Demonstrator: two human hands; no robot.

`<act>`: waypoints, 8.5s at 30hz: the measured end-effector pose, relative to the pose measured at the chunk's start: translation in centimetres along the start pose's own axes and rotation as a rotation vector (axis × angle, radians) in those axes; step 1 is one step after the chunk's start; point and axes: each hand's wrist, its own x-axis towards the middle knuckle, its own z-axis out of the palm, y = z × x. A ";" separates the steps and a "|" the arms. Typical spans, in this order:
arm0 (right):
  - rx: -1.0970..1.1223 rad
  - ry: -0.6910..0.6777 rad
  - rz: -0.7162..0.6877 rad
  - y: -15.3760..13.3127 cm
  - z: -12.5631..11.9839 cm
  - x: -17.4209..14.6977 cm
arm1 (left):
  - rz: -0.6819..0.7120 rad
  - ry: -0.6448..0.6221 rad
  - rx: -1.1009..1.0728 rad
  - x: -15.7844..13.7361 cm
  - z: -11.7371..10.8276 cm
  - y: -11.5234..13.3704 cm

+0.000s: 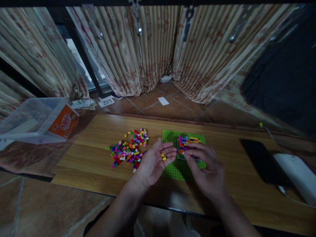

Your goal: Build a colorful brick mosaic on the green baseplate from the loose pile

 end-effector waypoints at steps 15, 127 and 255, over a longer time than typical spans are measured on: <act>-0.102 -0.200 -0.125 -2.3 3.3 -0.5 | 0.012 -0.168 -0.006 -0.6 -0.5 0.2; -0.136 -0.130 -0.180 -2.5 3.8 -0.7 | 0.042 -0.176 0.031 -0.4 -0.7 -0.6; -0.115 -0.185 0.519 4.5 -2.7 2.1 | 0.599 0.277 1.775 1.9 0.3 -4.7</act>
